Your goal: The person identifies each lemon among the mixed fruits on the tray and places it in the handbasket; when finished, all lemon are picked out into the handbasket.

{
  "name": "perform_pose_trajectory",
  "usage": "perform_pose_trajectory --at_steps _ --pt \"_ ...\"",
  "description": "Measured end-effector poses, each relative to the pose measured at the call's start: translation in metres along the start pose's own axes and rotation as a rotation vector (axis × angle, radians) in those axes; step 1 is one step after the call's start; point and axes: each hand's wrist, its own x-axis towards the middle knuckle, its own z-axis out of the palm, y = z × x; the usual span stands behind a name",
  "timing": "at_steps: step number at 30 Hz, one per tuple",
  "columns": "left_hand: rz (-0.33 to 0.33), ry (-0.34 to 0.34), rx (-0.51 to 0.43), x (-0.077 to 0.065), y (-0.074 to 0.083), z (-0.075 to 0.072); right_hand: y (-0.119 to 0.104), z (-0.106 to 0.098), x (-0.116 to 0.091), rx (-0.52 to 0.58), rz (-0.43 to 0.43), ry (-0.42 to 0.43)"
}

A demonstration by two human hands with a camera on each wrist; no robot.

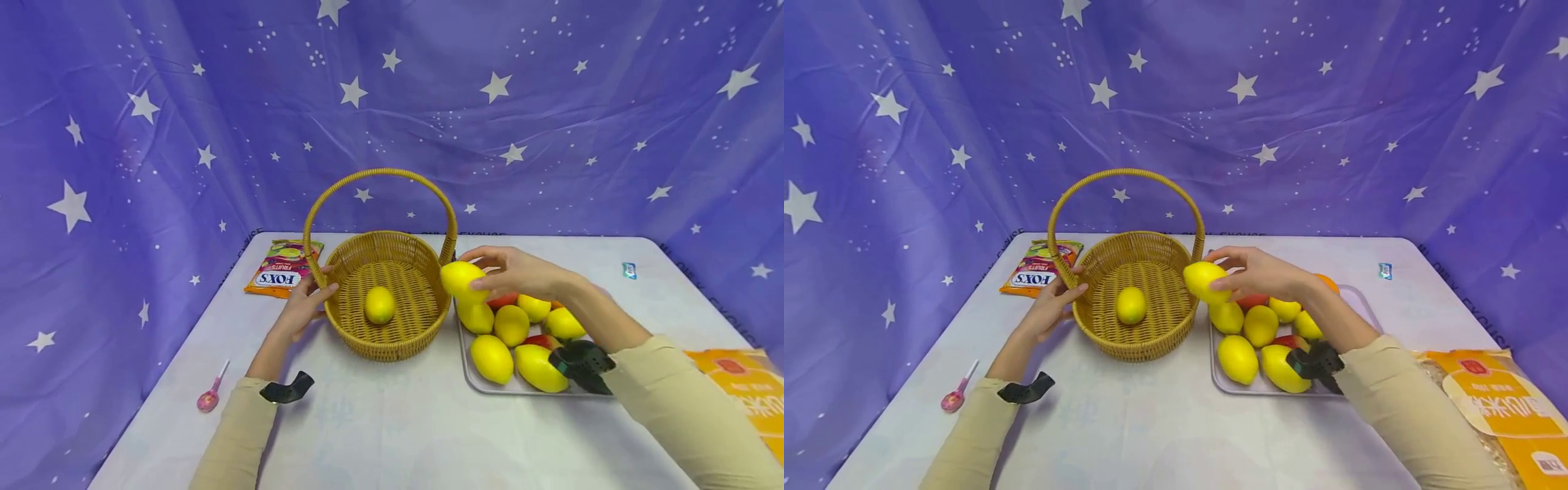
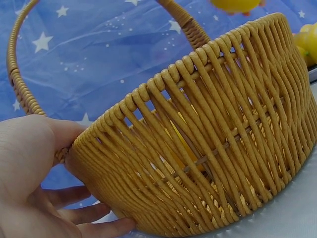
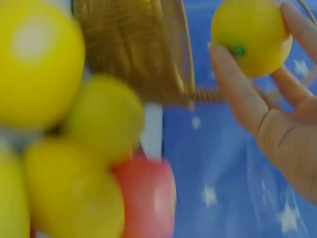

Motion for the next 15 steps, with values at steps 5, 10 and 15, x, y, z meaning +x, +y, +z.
perform_pose_trajectory --at_steps 5,10,15 --pt "0.010 0.009 -0.004 -0.001 0.001 0.001 -0.014 0.037 0.042 0.072 0.061 -0.025" --pt "0.010 0.014 -0.005 -0.001 0.000 0.001 -0.019 0.068 0.077 0.175 0.168 -0.004" --pt "0.007 0.010 -0.001 -0.001 0.000 0.001 -0.019 0.084 0.100 0.214 0.226 0.039"
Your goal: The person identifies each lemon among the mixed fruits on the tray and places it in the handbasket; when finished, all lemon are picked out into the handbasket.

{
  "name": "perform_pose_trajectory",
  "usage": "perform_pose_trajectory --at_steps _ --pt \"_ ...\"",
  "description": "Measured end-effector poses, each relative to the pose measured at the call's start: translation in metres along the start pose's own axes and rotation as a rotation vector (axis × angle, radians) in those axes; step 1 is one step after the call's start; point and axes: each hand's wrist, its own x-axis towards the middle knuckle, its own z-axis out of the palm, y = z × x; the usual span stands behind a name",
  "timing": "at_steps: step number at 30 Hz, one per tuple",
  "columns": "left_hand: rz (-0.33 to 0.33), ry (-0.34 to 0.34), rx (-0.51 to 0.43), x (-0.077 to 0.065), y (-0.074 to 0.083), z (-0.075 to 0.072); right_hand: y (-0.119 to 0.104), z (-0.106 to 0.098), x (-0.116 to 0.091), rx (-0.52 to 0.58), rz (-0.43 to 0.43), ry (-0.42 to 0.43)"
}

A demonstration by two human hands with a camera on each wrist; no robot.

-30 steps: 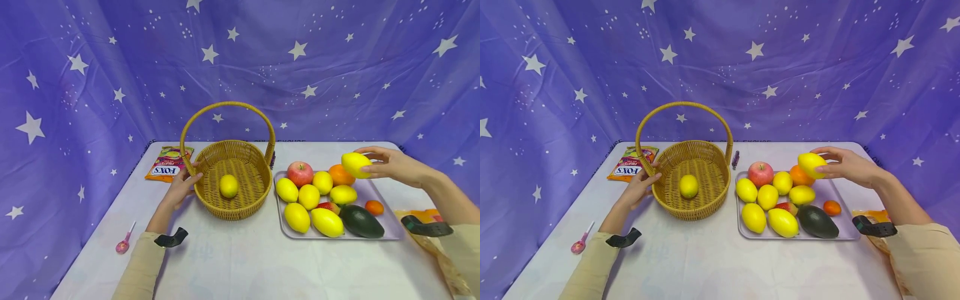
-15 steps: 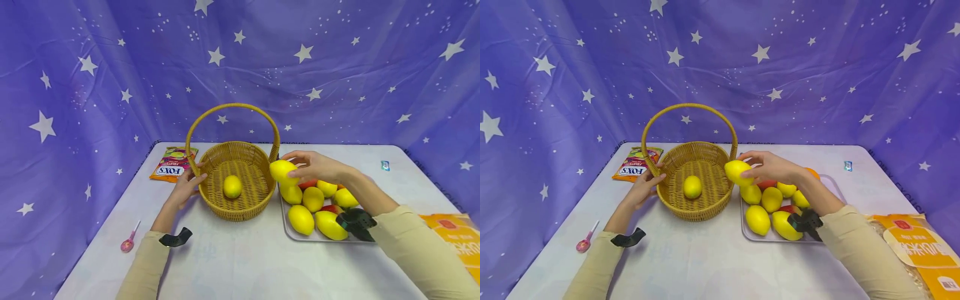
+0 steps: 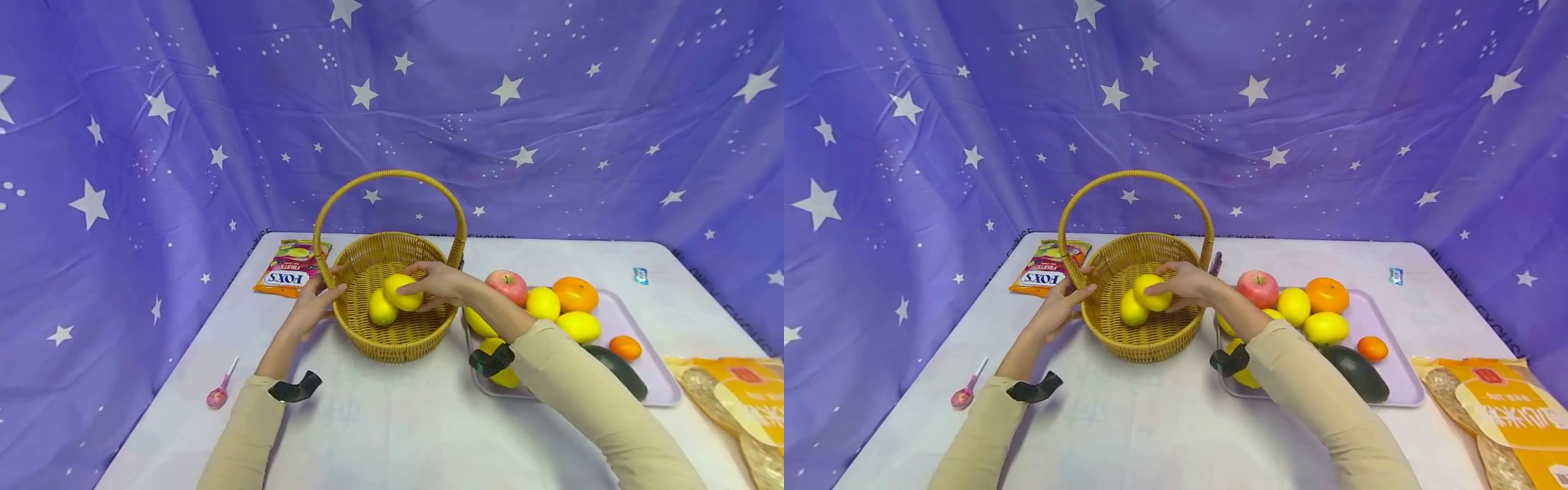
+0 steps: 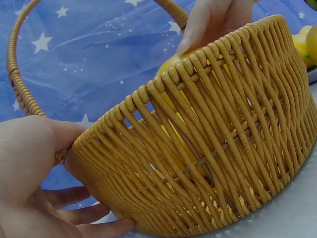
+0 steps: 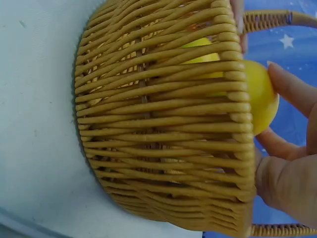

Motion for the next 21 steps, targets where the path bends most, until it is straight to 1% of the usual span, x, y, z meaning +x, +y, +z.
perform_pose_trajectory --at_steps 4,6,8,11,15,21 --pt "-0.003 -0.003 0.001 0.000 0.000 0.001 0.005 0.006 0.010 -0.015 0.038 -0.028" --pt "-0.001 -0.009 0.003 -0.001 0.001 0.001 0.009 0.010 0.014 -0.026 0.041 -0.065" --pt "-0.001 -0.011 0.010 0.000 0.001 0.001 0.013 0.015 0.018 -0.028 0.036 -0.083" --pt "-0.002 -0.016 0.013 0.001 0.001 0.001 0.017 0.020 0.021 -0.007 0.023 -0.088" --pt "-0.003 -0.019 0.010 0.001 0.000 0.001 0.020 0.021 0.023 -0.021 0.032 -0.090" --pt "0.001 -0.009 0.008 0.002 -0.002 0.000 0.021 0.024 0.024 -0.099 0.035 -0.106"
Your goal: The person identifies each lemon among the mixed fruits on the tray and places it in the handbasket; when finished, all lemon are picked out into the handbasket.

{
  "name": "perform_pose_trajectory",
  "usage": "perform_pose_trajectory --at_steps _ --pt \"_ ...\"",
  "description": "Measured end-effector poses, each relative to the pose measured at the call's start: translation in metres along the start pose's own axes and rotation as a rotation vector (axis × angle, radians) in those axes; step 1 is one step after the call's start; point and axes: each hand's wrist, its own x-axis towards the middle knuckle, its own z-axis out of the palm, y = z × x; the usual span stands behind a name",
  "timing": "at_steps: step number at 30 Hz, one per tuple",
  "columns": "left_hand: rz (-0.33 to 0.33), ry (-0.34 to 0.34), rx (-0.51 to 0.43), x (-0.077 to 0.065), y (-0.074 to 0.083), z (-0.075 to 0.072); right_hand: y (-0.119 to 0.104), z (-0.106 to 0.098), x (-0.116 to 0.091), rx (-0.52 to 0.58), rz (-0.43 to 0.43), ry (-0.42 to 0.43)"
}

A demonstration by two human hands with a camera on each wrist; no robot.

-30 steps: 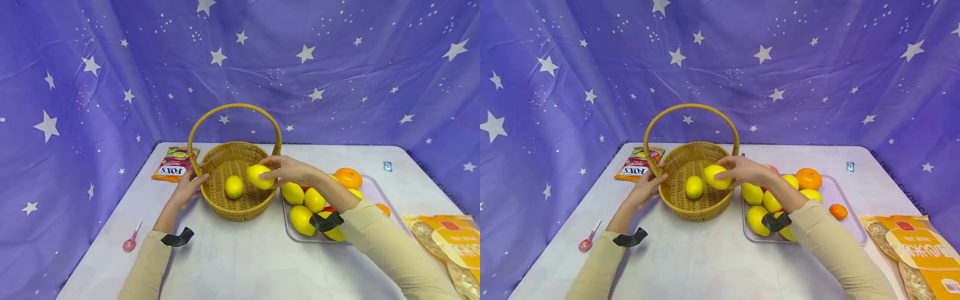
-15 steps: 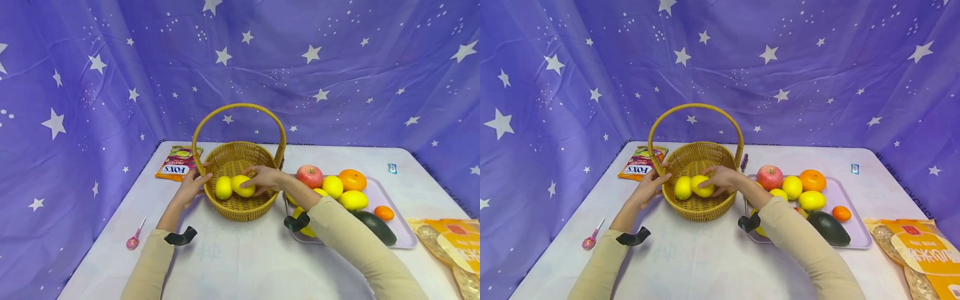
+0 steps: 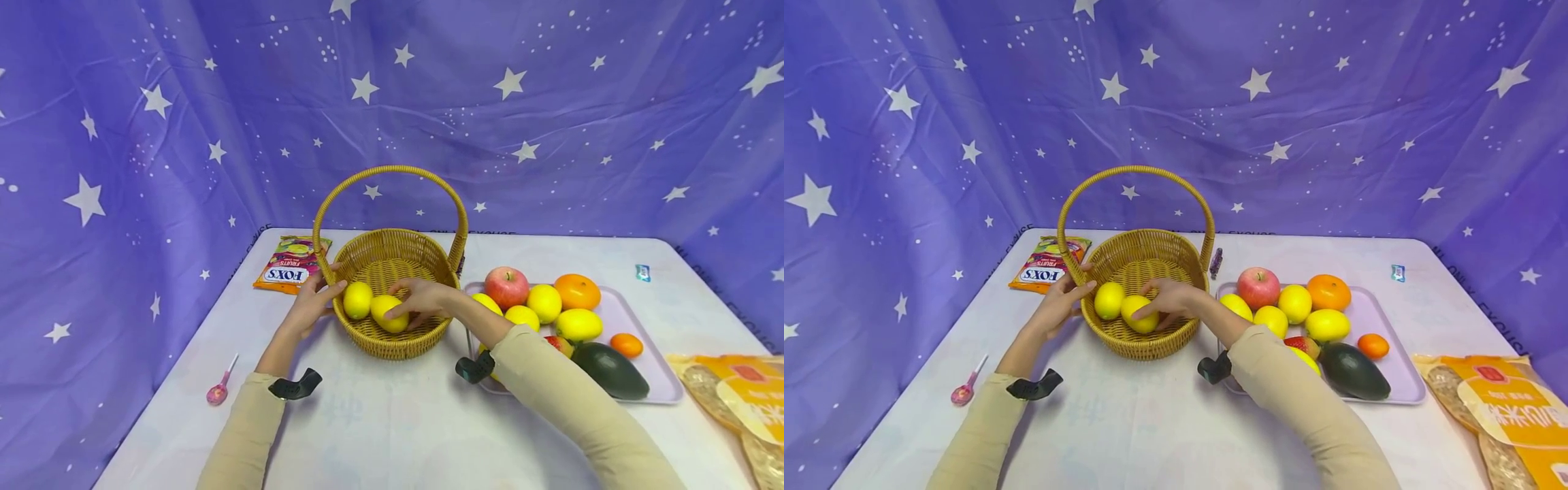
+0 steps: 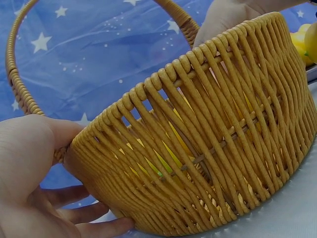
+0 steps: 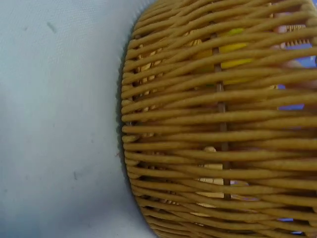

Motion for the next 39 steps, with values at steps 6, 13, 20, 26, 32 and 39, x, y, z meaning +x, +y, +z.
perform_pose_trajectory --at_steps 6,13,20,26,32,39 --pt "0.002 0.013 -0.004 -0.001 0.001 0.001 -0.001 0.009 -0.001 -0.054 -0.008 -0.045" --pt "0.000 0.006 -0.007 -0.002 0.001 0.002 -0.003 0.010 -0.004 -0.010 -0.032 -0.112" --pt "-0.003 0.010 -0.015 -0.002 0.001 0.001 -0.004 -0.015 -0.017 0.060 -0.083 -0.181" --pt "0.002 0.001 -0.018 -0.001 0.000 0.002 -0.001 -0.055 -0.045 -0.015 -0.178 -0.219" --pt "-0.004 0.002 -0.013 0.000 0.000 0.003 0.016 -0.105 -0.086 -0.120 -0.239 -0.137" --pt "-0.014 -0.001 -0.003 0.001 -0.001 0.000 0.059 -0.158 -0.133 -0.221 -0.201 -0.016"
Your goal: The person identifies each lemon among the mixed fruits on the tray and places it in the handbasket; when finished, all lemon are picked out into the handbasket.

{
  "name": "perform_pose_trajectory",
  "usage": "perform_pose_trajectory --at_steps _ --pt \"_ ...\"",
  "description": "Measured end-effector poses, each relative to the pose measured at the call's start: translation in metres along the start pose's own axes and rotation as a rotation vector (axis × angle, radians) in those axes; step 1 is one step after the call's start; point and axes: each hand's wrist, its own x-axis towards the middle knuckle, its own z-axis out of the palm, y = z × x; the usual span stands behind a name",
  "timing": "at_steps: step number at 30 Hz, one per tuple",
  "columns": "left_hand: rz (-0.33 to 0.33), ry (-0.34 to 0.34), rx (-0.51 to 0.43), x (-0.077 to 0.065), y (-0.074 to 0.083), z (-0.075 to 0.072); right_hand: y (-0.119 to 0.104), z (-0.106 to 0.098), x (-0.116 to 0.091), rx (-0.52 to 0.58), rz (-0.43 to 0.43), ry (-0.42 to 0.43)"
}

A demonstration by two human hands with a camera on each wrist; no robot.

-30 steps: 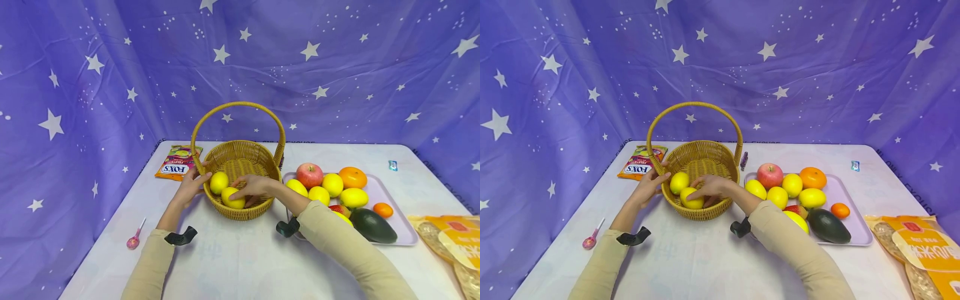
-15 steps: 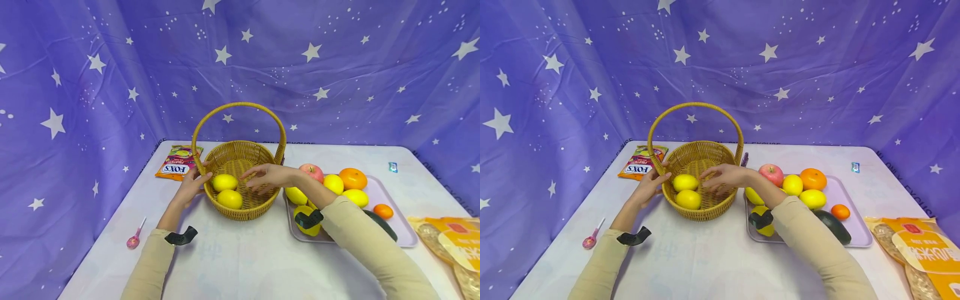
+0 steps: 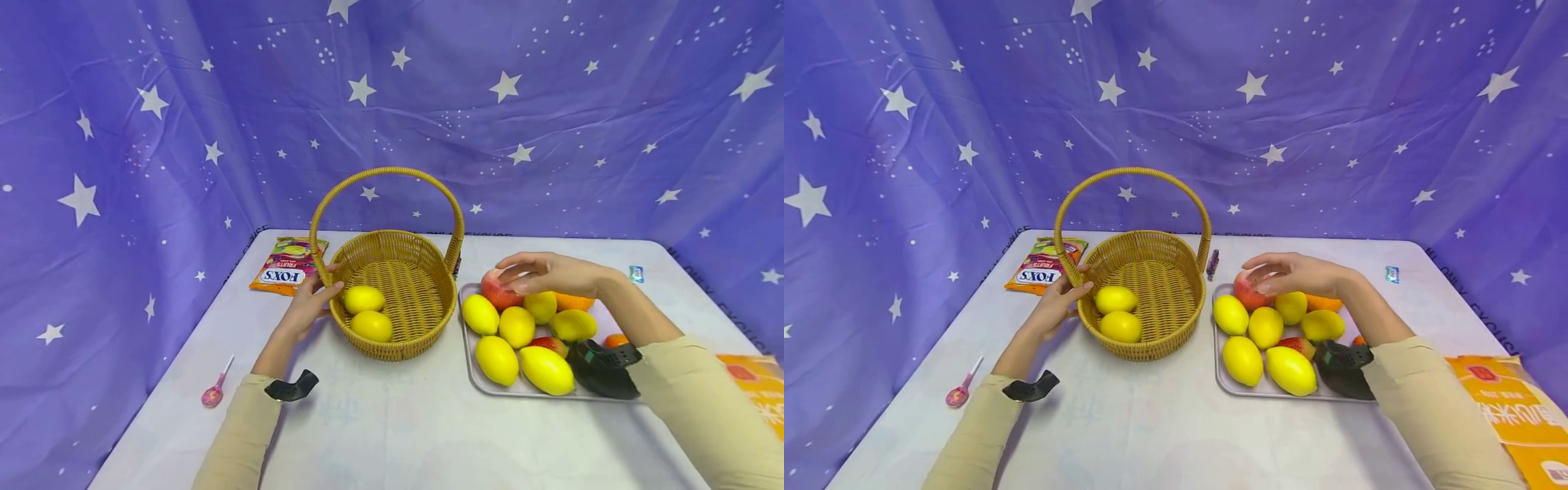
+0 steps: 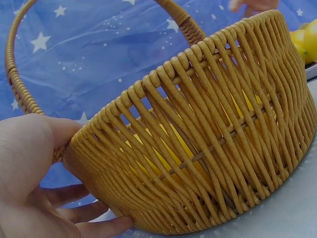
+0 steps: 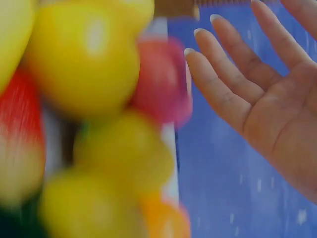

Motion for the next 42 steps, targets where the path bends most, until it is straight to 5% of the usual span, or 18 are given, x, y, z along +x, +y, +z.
perform_pose_trajectory --at_steps 10,20,34,42 --pt "0.005 -0.010 -0.001 0.000 0.001 -0.001 0.050 -0.023 -0.066 -0.053 0.066 0.067" --pt "0.015 -0.004 0.004 0.000 -0.001 0.000 0.075 -0.013 -0.084 -0.132 0.088 0.078" --pt "0.003 0.000 0.017 0.001 -0.002 0.000 0.067 -0.005 -0.086 -0.281 0.112 0.147" --pt "0.005 0.005 0.012 0.000 0.000 0.000 0.031 -0.014 -0.083 -0.187 0.012 0.190"
